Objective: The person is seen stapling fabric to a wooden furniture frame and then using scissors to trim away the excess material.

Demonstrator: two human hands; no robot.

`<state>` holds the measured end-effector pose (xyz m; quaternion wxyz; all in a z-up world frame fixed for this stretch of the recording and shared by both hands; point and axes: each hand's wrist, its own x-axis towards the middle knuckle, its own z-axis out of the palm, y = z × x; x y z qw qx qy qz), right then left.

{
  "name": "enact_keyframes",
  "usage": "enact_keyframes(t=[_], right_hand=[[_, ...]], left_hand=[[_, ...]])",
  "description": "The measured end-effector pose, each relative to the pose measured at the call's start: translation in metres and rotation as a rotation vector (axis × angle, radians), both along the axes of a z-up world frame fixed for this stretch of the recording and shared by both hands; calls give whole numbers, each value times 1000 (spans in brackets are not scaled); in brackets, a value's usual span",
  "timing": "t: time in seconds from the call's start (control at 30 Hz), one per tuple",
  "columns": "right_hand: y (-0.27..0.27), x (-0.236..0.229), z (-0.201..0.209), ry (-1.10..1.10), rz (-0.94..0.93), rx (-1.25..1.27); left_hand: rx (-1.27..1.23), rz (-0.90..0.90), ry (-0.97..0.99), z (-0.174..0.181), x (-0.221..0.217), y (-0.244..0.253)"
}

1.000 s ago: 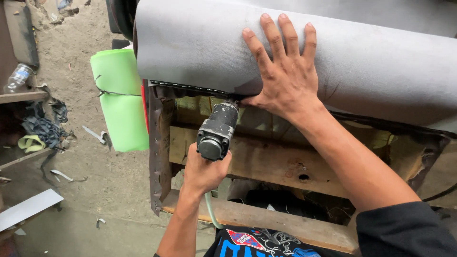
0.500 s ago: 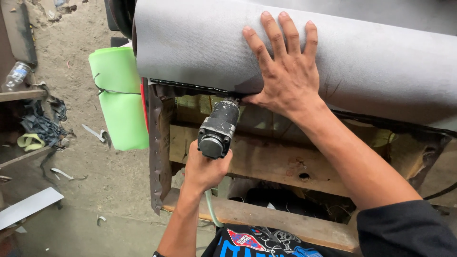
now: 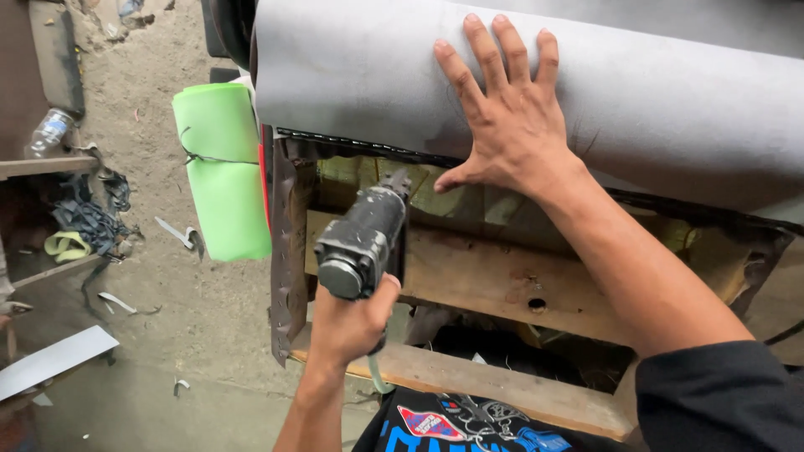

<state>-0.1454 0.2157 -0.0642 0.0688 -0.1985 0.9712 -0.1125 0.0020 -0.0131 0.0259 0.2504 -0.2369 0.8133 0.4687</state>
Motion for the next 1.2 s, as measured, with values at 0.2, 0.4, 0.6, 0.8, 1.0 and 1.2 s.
enact_keyframes(t=[0.2,0.4,0.6,0.8,1.0,1.2], right_hand=[[4,-1,1,-31,38,27],[4,0,-1,-5,38,10],[4,1,-2,16,28,33],[3,3,0,43,26,15],[3,3,0,43,29,3],[3,4,1,36,19,-8]], left_hand=[[59,-55,31,-16,-1,26],[-2,-41,40,-41,-4,33],[-50,1,-6,-45,-7,38],[-24,-15,-39,-39,-9,38],[-35,10,-61,-39,-10,40],[-32,-11,-67,-38,-11,38]])
